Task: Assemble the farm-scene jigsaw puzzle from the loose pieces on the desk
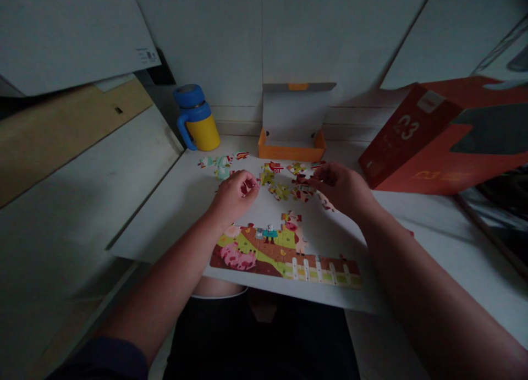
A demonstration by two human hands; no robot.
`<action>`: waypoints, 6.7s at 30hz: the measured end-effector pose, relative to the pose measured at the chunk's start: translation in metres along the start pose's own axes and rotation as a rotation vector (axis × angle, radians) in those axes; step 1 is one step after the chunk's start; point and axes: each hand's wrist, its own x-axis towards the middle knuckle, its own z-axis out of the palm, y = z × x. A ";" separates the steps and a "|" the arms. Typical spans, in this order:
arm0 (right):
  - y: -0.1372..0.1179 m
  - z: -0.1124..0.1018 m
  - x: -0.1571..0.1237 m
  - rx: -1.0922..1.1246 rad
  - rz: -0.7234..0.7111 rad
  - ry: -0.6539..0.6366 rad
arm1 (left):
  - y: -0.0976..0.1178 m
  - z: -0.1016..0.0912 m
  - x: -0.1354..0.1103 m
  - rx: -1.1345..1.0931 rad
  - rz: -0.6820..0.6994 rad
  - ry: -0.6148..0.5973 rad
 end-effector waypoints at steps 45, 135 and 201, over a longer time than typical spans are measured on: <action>-0.056 0.043 -0.038 -0.107 -0.339 -0.426 | 0.003 0.002 -0.002 0.015 0.135 -0.124; -0.024 -0.012 -0.009 -0.637 0.169 -0.105 | -0.003 -0.008 0.002 0.118 0.357 -0.208; 0.051 -0.126 -0.028 -0.585 0.853 -0.423 | 0.000 -0.010 0.003 0.184 0.330 -0.147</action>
